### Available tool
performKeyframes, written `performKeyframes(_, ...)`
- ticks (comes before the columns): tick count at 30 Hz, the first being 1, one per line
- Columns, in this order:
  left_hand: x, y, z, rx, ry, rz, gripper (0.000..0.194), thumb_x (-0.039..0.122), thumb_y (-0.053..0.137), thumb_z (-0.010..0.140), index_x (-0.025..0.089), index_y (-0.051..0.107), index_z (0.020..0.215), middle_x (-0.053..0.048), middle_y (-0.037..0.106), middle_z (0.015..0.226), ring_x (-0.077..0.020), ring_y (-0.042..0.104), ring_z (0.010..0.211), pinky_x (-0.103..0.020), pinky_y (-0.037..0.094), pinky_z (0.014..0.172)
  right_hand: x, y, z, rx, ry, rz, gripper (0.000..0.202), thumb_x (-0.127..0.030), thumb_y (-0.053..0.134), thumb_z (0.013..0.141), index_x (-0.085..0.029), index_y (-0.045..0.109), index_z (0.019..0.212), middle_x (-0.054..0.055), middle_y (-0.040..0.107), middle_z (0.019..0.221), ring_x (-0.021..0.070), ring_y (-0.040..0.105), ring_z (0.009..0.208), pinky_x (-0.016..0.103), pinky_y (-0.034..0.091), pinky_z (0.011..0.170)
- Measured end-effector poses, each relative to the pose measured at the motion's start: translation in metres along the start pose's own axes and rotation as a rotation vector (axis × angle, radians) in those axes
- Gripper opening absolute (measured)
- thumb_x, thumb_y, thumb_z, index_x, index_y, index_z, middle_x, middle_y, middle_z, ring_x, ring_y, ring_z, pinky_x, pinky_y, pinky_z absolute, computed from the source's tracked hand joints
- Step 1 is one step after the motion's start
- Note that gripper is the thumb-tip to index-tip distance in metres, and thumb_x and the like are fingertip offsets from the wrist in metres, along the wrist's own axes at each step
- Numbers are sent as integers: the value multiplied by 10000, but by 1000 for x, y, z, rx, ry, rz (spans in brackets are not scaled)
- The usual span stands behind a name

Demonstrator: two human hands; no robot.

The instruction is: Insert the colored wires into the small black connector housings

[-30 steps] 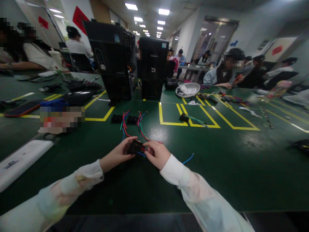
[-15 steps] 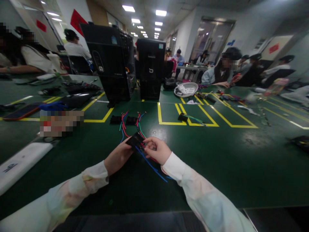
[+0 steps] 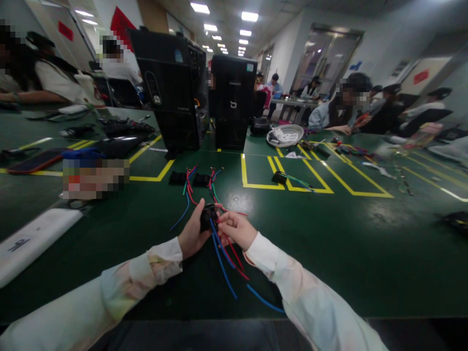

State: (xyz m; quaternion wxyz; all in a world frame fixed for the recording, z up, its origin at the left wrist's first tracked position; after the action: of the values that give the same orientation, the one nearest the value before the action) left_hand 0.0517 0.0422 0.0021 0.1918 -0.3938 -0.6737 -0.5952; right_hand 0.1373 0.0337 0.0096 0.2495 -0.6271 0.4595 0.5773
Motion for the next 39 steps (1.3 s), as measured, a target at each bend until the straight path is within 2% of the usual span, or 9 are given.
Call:
performKeyframes(5,6,-5,-4,18,33,216,502,634,394,770,152,532,787,29,495,535,-85,463,403,-163,335,329,8,2,2,-28,-55,-170,417,-563,576,693,-180,417,742,-94,500,447,42,421,310,153,356,313)
performKeyframes(9,7,-4,-4,-15,38,351,510,656,349,775,166,490,755,33,480,520,-91,449,371,-185,356,312,9,2,4,-29,-93,-248,432,-598,538,703,-187,404,707,-88,488,463,49,428,336,167,360,332)
performKeyframes(14,16,-9,2,-66,212,586,504,627,331,810,159,519,818,6,531,661,-113,530,595,-227,468,558,-2,-2,2,20,-167,-314,419,-575,542,717,-183,406,659,-84,448,482,42,409,378,168,339,369)
performKeyframes(18,32,-14,0,-173,365,717,459,548,356,848,195,422,1134,-24,557,898,-148,537,836,-283,445,779,-12,-6,-1,32,-189,-362,392,-556,500,753,-182,421,667,-85,422,446,56,403,377,185,350,401)
performKeyframes(22,41,-16,-9,-287,335,914,313,398,504,823,176,474,1042,-66,549,1003,-175,538,891,-290,442,749,-23,-12,-3,77,-244,-633,322,-467,513,769,-174,465,642,-71,403,460,61,373,403,187,310,411)
performKeyframes(24,47,-14,-15,-327,403,1016,296,325,579,781,173,498,1021,-101,497,1156,-216,507,1015,-300,445,771,-28,-12,-4,73,-300,-800,248,-386,544,764,-163,507,662,-65,406,485,59,362,436,186,294,436)
performKeyframes(29,49,-7,-24,-462,495,1134,693,277,651,714,216,322,1320,-111,378,1334,-256,356,1225,-406,304,1011,-28,-1,-8,-139,-352,-929,120,-262,512,801,-163,548,858,-60,438,547,62,387,468,181,318,468)
performKeyframes(33,53,-7,-24,-433,585,1412,707,358,687,660,208,388,1283,-108,490,1218,-278,428,1130,-426,312,981,-33,3,-11,-173,-453,-1055,115,-204,497,806,-157,566,886,-31,477,595,85,438,518,199,360,513)
performKeyframes(39,52,-7,-21,-398,620,1685,532,559,640,633,170,533,980,-98,548,1020,-278,496,958,-402,384,829,-39,4,-12,-109,-589,-1236,153,-141,430,831,-150,567,899,65,594,815,156,536,764,271,431,703)
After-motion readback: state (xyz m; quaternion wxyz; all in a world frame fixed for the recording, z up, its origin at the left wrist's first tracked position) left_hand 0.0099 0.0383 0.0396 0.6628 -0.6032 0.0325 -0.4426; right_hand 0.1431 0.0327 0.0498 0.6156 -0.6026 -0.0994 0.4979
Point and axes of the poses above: each hand's wrist, its own z-axis towards the middle knuckle, its own y-axis out of the palm, x = y × z, the point moved 7 cm from there along z, towards the middle knuckle
